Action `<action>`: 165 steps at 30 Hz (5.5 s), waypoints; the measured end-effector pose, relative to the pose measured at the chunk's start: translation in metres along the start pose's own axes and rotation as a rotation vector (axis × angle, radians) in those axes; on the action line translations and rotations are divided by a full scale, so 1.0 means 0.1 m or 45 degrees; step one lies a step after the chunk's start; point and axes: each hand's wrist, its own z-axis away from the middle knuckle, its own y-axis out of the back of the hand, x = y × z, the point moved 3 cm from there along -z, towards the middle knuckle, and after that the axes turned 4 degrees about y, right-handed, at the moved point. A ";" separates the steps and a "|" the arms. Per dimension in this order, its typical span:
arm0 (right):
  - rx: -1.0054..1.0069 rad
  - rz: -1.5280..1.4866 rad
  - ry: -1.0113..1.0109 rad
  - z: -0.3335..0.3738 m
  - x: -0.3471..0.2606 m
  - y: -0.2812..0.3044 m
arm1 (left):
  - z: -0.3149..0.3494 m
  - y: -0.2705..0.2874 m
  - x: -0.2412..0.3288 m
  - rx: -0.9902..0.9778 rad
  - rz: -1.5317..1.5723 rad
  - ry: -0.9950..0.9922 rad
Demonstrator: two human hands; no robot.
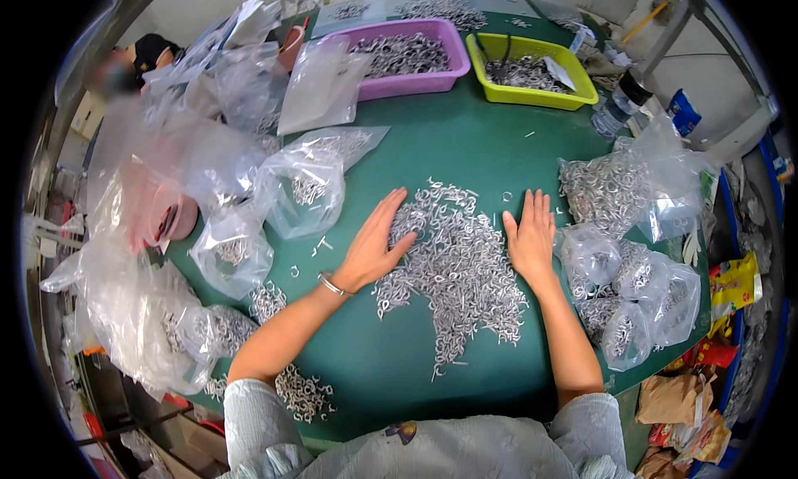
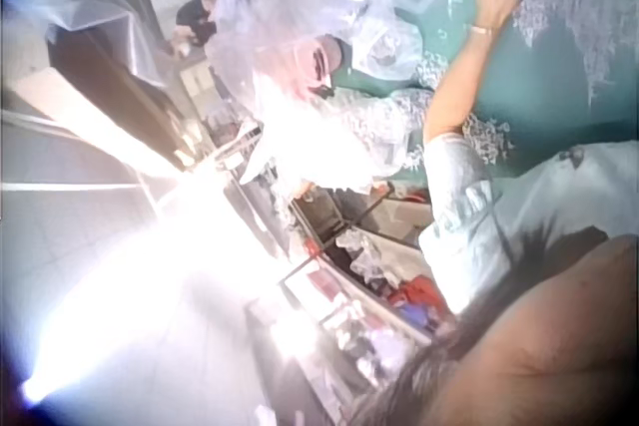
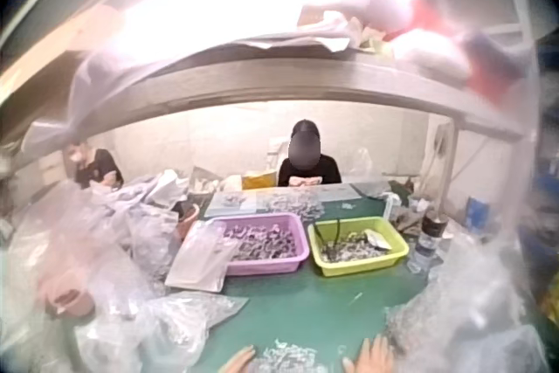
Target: The person sorts through a pile of small metal components on a green table by hand, separating them into different groups and placing them into plastic bags.
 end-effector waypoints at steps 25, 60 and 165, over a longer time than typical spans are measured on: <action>-0.594 -0.704 0.834 -0.57 -0.75 -0.29 | -0.19 -0.18 0.02 -0.146 0.121 0.034; 0.053 -0.562 0.721 0.28 -0.85 0.32 | 0.72 -0.10 0.16 0.266 -0.161 0.212; -0.151 -1.198 0.154 0.70 -0.43 0.75 | 0.52 -0.23 0.81 0.162 0.445 0.469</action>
